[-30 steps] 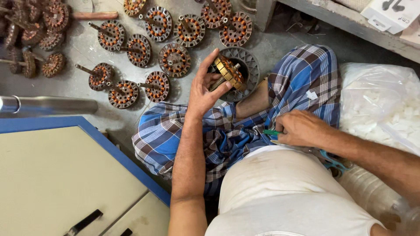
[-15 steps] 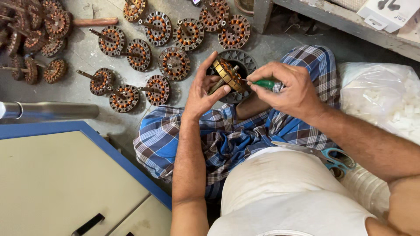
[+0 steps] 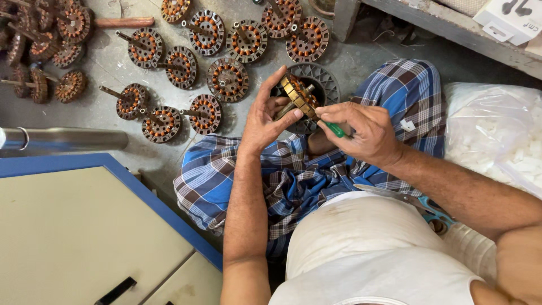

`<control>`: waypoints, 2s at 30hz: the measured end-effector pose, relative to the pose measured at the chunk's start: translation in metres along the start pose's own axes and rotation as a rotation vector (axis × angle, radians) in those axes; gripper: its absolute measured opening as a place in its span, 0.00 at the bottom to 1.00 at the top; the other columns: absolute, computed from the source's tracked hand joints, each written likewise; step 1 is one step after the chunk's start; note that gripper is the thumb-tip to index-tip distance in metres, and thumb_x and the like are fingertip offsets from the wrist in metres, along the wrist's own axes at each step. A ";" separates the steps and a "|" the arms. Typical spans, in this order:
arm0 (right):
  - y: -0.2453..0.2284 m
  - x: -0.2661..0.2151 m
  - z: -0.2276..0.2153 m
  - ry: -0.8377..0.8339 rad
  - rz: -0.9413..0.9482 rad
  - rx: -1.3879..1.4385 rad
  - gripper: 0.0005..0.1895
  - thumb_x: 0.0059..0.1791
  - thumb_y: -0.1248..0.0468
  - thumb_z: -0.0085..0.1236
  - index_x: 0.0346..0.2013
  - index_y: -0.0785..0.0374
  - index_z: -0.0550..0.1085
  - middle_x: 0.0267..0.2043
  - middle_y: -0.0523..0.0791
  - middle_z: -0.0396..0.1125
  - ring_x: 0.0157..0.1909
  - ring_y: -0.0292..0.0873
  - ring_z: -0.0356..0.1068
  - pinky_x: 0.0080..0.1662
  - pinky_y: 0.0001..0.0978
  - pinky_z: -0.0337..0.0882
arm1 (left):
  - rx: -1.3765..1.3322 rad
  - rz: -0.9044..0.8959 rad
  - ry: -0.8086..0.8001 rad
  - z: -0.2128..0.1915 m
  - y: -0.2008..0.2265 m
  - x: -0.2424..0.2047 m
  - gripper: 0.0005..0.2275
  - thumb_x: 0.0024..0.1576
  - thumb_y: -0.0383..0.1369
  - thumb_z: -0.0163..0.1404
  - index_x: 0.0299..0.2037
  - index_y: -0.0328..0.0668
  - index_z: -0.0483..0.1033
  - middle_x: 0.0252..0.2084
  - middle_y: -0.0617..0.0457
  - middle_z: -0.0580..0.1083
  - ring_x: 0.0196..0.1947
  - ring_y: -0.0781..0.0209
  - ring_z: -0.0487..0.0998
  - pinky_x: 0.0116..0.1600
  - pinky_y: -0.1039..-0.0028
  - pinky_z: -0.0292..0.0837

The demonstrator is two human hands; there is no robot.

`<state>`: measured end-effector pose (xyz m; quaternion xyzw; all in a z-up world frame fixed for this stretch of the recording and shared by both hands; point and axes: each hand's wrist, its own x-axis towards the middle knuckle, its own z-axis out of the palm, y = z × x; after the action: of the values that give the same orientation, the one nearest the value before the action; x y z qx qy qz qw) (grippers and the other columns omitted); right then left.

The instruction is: The person sits on the floor and assembles a motor armature by inserting small white insulating pieces into the slots of a laminated core with copper windings. They use a green-handled tool to push the pieces into place and rotate the armature to access different slots.

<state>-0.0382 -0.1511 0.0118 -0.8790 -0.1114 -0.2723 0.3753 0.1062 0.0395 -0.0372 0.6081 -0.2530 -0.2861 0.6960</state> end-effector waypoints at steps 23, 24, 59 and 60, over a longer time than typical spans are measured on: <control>-0.004 0.006 0.008 0.053 0.098 -0.002 0.11 0.49 0.71 0.69 0.41 0.68 0.73 0.47 0.50 0.77 0.46 0.43 0.80 0.42 0.28 0.81 | -0.004 -0.034 0.017 0.000 -0.001 0.000 0.39 0.51 0.25 0.66 0.74 0.52 0.59 0.60 0.44 0.76 0.58 0.53 0.81 0.66 0.56 0.79; -0.004 0.007 0.007 0.055 0.089 -0.014 0.11 0.49 0.71 0.69 0.41 0.69 0.73 0.46 0.50 0.77 0.45 0.43 0.80 0.43 0.28 0.81 | -0.002 -0.037 0.021 0.000 -0.001 0.001 0.39 0.51 0.25 0.66 0.73 0.52 0.59 0.60 0.44 0.76 0.57 0.53 0.81 0.65 0.56 0.79; -0.008 -0.035 -0.033 -1.525 0.382 -0.294 0.21 0.47 0.55 0.62 0.53 0.55 0.71 0.42 0.50 0.75 0.47 0.52 0.76 0.49 0.48 0.76 | -0.031 -0.026 -0.020 -0.002 0.003 -0.002 0.38 0.56 0.27 0.64 0.76 0.48 0.54 0.70 0.43 0.67 0.62 0.52 0.77 0.70 0.56 0.74; -0.006 -0.032 -0.036 -1.537 0.422 -0.277 0.23 0.46 0.53 0.65 0.54 0.54 0.71 0.43 0.50 0.75 0.49 0.52 0.75 0.51 0.48 0.75 | -0.052 -0.024 -0.029 -0.002 0.003 -0.002 0.38 0.57 0.26 0.63 0.76 0.48 0.54 0.72 0.43 0.65 0.63 0.52 0.76 0.70 0.56 0.74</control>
<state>-0.0818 -0.1726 0.0182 -0.8614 -0.1353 0.4734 0.1249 0.1059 0.0427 -0.0348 0.5885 -0.2481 -0.3097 0.7044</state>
